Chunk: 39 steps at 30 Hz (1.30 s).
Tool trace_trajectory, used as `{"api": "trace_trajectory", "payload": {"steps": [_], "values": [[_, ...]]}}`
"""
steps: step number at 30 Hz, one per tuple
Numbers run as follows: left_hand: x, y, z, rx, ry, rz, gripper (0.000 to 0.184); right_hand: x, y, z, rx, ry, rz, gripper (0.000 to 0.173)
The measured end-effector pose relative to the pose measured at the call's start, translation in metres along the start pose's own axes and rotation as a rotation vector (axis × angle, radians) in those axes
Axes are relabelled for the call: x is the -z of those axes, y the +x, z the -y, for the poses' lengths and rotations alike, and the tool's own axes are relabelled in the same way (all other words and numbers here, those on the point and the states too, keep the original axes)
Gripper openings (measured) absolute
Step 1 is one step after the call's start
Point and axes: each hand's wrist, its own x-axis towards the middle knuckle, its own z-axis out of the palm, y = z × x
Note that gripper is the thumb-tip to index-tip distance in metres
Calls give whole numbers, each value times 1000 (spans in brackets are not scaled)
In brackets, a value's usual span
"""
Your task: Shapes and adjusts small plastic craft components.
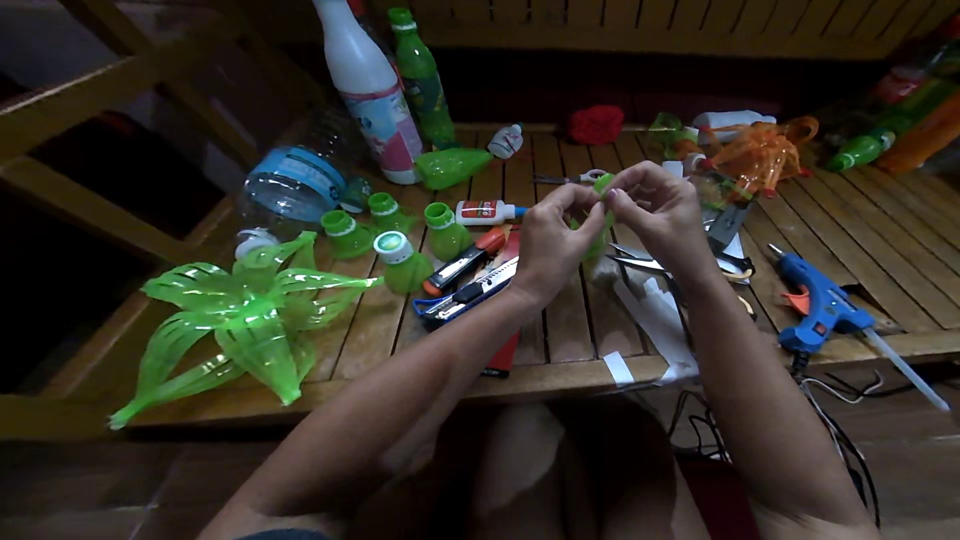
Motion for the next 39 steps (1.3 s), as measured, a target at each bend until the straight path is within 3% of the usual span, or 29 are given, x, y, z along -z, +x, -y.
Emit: {"api": "trace_trajectory", "payload": {"steps": [12, 17, 28, 39], "values": [[1, 0, 1, 14, -52, 23, 11, 3, -1, 1, -16, -23, 18, 7], [3, 0, 0, 18, -43, 17, 11, 7, 0, 3, -30, -46, 24, 16], [2, 0, 0, 17, -73, 21, 10, 9, -1, 5, -51, -25, 53, 13], [2, -1, -1, 8, -40, 25, 10, 14, 2, 5, 47, 151, -152, 15]]}}
